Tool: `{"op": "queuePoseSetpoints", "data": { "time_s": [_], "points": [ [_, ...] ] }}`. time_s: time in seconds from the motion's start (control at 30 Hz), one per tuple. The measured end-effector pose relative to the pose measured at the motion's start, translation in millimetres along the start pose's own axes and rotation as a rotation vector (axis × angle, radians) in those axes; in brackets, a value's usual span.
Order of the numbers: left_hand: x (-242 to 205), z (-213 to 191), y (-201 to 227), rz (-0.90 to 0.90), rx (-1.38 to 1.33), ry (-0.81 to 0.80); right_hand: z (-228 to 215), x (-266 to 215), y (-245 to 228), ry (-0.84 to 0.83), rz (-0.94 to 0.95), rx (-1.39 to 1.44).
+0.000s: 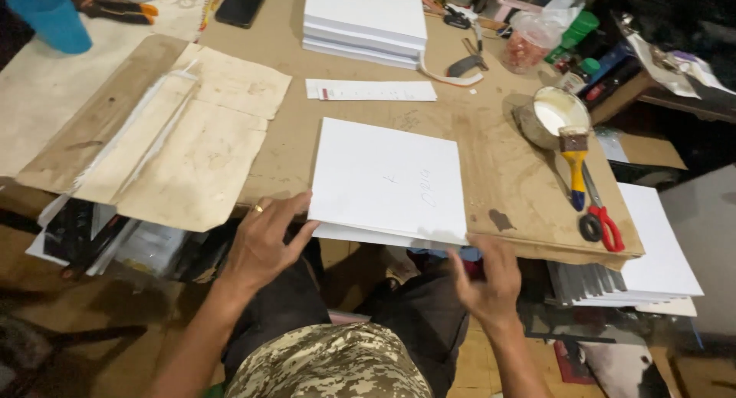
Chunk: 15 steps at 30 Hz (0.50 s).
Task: The person applies glue to a white paper sheet using a brush, then places it on a stack of white boards. They repeat the process by applying glue to another paper sheet and placing it on the stack.
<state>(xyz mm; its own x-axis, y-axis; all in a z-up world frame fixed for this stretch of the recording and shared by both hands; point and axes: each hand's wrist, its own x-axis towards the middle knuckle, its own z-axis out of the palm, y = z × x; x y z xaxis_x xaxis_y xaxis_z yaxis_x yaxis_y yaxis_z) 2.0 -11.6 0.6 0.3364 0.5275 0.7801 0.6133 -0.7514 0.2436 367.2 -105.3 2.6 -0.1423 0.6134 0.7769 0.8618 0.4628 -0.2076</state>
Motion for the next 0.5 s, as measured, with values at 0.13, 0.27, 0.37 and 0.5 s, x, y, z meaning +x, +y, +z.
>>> {"op": "queuePoseSetpoints", "data": {
  "time_s": [0.13, 0.27, 0.37, 0.5],
  "points": [
    [-42.7, 31.3, 17.2, 0.277, 0.105, 0.156, 11.3, -0.8, -53.0, -0.197, -0.262, 0.061],
    [-31.3, 33.5, 44.6, 0.234, -0.082, 0.139, 37.2, 4.4, -57.1, -0.200, -0.301, 0.055],
    [-29.5, 32.5, 41.2, 0.221, -0.046, 0.160, 46.5, 5.9, -47.4, -0.179, -0.313, 0.073],
    [-39.2, 50.3, 26.3, 0.243, 0.030, 0.181, 49.7, -1.6, -33.2, -0.104, -0.290, -0.013]
  ]
}}
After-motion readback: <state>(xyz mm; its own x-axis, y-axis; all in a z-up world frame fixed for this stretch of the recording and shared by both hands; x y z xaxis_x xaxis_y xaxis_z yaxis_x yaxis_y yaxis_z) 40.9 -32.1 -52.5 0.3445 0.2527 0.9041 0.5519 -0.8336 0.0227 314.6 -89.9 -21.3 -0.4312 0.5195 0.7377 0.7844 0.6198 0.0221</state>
